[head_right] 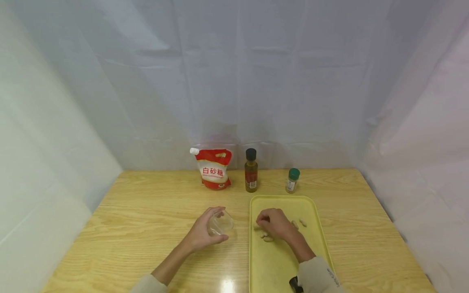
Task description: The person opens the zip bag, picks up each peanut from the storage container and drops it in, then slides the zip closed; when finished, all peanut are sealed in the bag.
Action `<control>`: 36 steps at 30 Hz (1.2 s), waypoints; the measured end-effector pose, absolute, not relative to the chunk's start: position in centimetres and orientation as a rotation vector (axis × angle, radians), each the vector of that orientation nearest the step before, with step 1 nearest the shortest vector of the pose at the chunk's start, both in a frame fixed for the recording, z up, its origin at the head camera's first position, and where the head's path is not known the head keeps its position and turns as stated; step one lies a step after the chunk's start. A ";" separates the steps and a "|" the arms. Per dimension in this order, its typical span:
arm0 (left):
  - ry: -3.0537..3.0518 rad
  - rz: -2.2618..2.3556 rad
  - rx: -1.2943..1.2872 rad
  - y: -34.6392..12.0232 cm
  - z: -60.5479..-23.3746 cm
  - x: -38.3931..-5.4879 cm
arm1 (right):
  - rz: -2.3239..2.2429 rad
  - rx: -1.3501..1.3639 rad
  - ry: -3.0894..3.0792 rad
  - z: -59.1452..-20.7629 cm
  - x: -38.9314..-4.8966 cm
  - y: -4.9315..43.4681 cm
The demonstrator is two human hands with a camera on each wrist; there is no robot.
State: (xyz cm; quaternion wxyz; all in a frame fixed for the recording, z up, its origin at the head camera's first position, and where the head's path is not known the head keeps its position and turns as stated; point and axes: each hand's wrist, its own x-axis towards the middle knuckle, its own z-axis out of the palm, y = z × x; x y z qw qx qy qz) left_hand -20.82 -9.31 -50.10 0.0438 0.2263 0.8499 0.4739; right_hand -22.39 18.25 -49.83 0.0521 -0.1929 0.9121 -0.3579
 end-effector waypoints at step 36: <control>2.577 1.457 0.708 -9.0 -50.0 -20.7 | -1.476 -0.682 2.809 -46.8 -20.9 11.2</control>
